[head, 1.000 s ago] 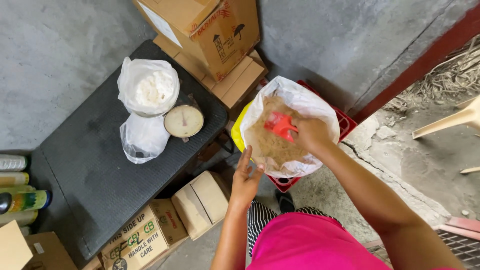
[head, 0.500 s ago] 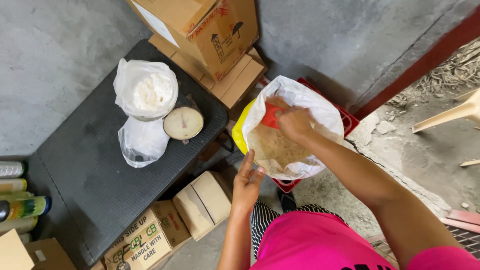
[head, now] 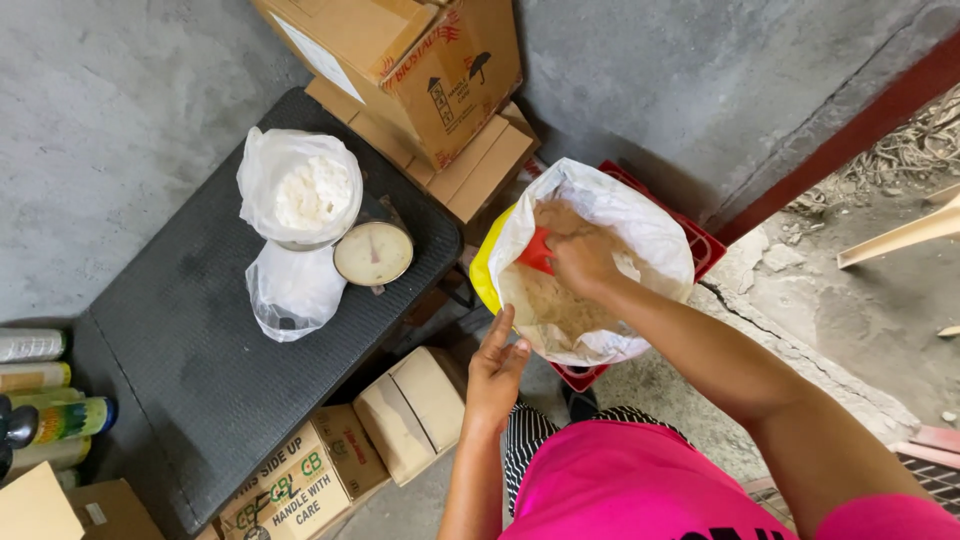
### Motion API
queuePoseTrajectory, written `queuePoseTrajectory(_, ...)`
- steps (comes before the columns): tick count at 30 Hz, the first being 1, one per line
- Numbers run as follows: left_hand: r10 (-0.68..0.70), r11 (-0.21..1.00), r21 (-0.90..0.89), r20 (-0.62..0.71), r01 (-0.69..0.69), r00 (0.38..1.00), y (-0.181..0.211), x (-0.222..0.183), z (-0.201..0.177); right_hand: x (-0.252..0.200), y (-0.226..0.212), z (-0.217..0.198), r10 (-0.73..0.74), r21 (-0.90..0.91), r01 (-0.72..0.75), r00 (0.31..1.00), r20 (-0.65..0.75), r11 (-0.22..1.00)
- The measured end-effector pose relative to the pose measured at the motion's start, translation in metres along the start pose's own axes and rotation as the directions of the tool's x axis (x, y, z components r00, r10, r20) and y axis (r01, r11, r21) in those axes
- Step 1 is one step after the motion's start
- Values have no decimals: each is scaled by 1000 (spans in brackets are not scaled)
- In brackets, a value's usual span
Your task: Scooping and weighing white powder into small plastic bags.
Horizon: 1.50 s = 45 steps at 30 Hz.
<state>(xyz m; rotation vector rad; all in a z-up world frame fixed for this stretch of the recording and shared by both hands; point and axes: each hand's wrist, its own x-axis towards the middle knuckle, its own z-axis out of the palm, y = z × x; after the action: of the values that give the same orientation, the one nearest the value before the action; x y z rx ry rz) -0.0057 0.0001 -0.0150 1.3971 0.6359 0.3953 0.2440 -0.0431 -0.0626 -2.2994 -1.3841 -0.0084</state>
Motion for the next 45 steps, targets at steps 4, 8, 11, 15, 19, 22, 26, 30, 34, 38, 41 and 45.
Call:
queuePoseTrajectory(4,53,999,-7,6,-53,999,3,3,1,1,2,7,38,26,-38,999,-3,999)
queuePoseTrajectory(8,-38,999,-5,-8,38,999,8,3,-1,-10,-1,-13,44,18,-43,999,-30,999)
queuePoseTrajectory(11,-18,999,-28,3,18,1000,7,1,-3,-26,-5,-34,53,38,-52,998,-24,998)
queuePoseTrajectory(15,-1,1000,-17,1,1,1000,0,3,-5,-54,-1,-50,103,124,-105,994,26,987)
queuePoseTrajectory(19,-49,999,-22,-11,49,999,5,3,-3,-81,2,-74,168,141,-185,978,124,972)
queuePoseTrajectory(22,-7,1000,3,-24,8,1000,4,7,-4,-102,6,-97,164,208,-173,985,60,963)
queuePoseTrajectory(26,176,956,245,-33,-163,984,0,11,-3,-118,5,-137,219,355,-209,976,12,911)
queuePoseTrajectory(30,236,940,257,-22,-223,971,-15,24,-2,-122,1,-167,290,367,-292,955,62,883)
queuePoseTrajectory(34,111,968,230,-38,-100,993,21,22,-9,-114,-3,-178,240,412,-232,970,32,881)
queuePoseTrajectory(38,173,971,179,-82,-156,982,25,32,-32,-86,-26,-189,221,508,-208,975,36,836)
queuePoseTrajectory(41,215,969,149,-118,-197,969,30,36,-56,-60,-46,-194,193,482,-175,981,12,859)
queuePoseTrajectory(45,200,980,65,-216,-190,956,44,49,-89,-17,-60,-186,126,456,-106,992,-14,883)
